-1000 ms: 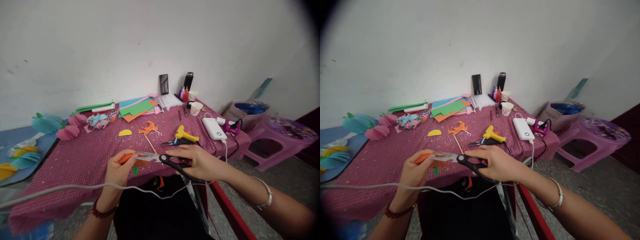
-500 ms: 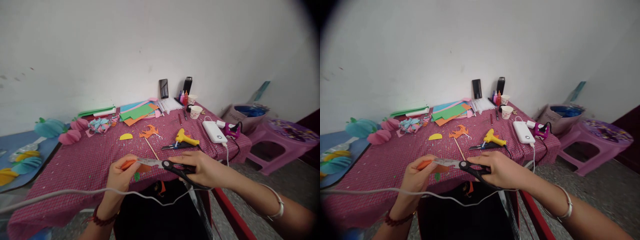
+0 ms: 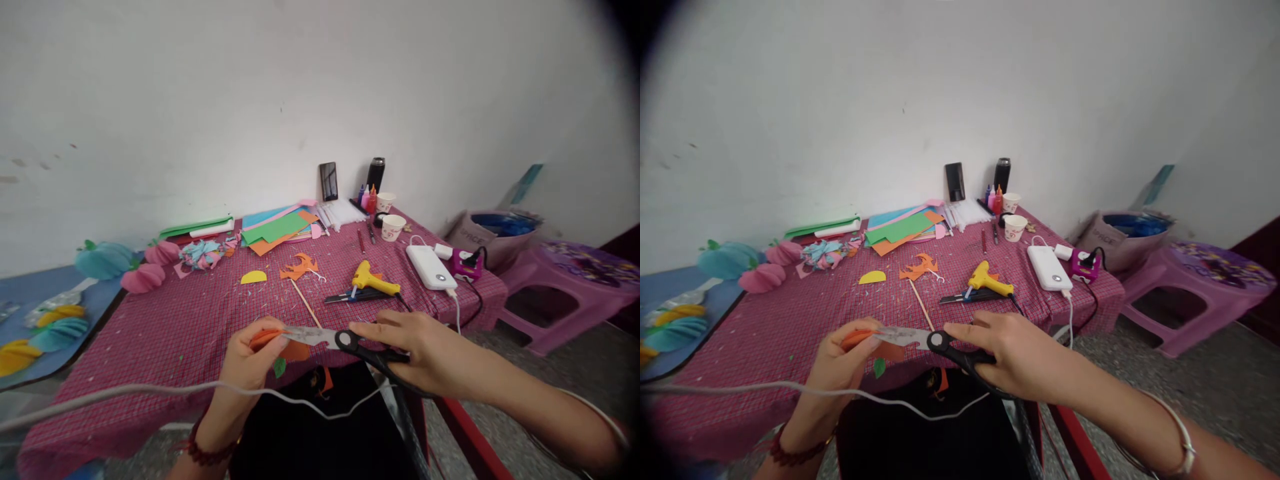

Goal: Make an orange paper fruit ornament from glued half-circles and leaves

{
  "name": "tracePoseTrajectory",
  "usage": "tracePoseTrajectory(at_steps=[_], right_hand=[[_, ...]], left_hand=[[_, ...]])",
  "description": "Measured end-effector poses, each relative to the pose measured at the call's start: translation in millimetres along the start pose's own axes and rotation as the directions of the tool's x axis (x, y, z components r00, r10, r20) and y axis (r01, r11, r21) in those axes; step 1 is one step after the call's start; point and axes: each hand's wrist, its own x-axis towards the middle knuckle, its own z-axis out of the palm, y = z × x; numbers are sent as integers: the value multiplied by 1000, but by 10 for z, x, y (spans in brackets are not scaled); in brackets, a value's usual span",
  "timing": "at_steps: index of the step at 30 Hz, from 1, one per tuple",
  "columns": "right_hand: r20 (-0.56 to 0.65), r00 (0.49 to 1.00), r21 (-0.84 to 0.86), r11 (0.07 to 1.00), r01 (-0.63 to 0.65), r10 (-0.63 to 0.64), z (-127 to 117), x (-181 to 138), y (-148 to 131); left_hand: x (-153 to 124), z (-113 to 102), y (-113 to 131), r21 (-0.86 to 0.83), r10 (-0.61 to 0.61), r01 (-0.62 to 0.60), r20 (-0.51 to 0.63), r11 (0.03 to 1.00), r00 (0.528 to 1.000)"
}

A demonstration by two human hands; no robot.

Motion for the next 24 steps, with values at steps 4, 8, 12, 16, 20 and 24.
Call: tracePoseTrajectory(at_steps=[4, 8, 12, 16, 20, 24], right_hand=[[3, 1000, -19, 1000, -3, 3, -6, -58, -17], [-4, 1000, -17, 1000, 13, -13, -14, -89, -20], [-23, 999, -36, 999, 37, -38, -9, -113, 3], [-33, 998, -64, 997, 48, -50, 15, -145, 39], [-26, 999, -70, 997, 38, -40, 16, -165, 29], [18, 999, -18, 999, -44, 44, -15, -135, -67]], left_hand=[[-44, 30, 42, -54, -23, 26, 54, 998, 998], [-60, 59, 42, -119, -69, 75, 58, 990, 996], [-74, 76, 27, -136, -91, 99, 63, 986, 994], [-87, 98, 24, -141, -127, 132, 44, 981, 991], [-90, 114, 9, -161, -159, 161, 31, 974, 987], [-100, 145, -20, -127, -173, 180, 62, 975, 983]])
